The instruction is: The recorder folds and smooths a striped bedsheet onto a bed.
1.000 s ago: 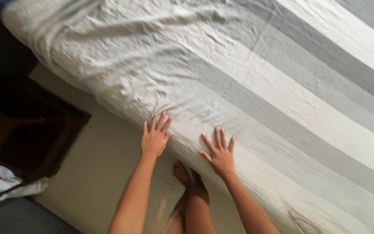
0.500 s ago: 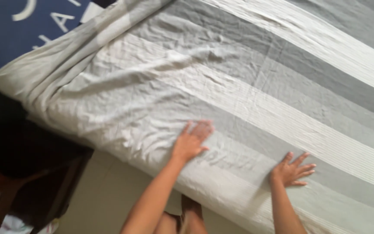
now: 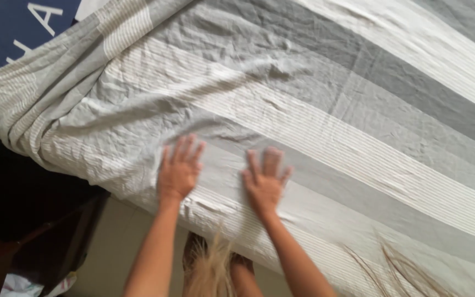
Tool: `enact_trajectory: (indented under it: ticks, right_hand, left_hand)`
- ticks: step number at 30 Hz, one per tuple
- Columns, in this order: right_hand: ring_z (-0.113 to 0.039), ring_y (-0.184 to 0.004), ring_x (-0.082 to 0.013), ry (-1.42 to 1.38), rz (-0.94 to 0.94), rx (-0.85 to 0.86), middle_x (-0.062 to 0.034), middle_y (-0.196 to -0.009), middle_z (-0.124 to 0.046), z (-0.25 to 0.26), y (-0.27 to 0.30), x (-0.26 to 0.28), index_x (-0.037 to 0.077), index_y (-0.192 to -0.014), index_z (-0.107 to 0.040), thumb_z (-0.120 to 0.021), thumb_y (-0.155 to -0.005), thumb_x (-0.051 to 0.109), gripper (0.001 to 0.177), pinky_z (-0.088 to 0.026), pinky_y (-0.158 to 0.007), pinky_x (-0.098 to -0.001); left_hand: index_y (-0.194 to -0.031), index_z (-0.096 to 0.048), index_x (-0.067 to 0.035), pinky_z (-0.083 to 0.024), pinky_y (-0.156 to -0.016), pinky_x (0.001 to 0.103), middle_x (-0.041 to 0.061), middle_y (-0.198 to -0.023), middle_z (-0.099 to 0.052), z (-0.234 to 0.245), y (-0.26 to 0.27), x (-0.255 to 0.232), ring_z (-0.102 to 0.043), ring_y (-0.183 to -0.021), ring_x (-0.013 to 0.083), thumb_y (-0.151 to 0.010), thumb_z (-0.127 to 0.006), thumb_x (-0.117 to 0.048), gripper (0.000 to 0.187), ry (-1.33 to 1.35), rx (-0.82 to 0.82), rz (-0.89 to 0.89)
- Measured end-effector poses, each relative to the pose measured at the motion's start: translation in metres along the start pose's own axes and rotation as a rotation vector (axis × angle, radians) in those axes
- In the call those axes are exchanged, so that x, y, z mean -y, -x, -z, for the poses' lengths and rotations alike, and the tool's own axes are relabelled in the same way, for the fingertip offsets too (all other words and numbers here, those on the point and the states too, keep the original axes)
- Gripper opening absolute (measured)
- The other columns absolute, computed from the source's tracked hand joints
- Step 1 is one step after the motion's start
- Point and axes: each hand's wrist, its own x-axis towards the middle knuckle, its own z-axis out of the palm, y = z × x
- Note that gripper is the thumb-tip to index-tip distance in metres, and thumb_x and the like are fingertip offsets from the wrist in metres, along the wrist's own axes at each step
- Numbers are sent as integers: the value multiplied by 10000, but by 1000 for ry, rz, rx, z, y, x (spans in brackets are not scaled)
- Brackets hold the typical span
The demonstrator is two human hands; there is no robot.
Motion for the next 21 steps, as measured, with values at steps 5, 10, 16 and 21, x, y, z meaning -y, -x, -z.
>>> enact_trajectory:
  ticks: [5,10,16,21]
  right_hand:
    - [246,-1525,-245,1,410,254,-40,-1680,213,-18,12,91,342,-1634,-5,-221,-1084,611,650,200,-1189,-573]
    - [78,-1583,-285,-69,686,273,-47,-1732,-2,-38,62,120,381,-1639,-94,-274,-1040,606,664,130,-1222,-590]
    - [-32,-1597,-300,-424,679,570,-63,-1734,-82,-28,77,43,261,-1630,-181,-434,-1006,577,744,4,-1221,-690]
    - [2,-1594,-334,-103,93,-128,-92,-1726,-53,15,32,-132,188,-1629,-251,-550,-1008,443,735,69,-1159,-764]
  left_hand:
    - [-1633,-109,-355,-56,-1265,538,-1,-1726,-52,-11,20,53,-89,-1580,262,-1057,-311,-472,621,5,-147,315]
    - [-1670,-120,-340,-69,-1283,548,34,-1760,-60,0,30,76,-75,-1610,301,-1094,-294,-444,610,-18,-142,526]
    - [-1686,-172,-155,-75,-1265,624,133,-1761,-109,-17,-15,76,-99,-1619,357,-1153,-350,-443,632,197,-418,937]
    - [-1591,-343,-180,-107,-1252,601,81,-1691,-297,27,-108,-38,-199,-1591,324,-1050,-527,-382,606,235,-422,439]
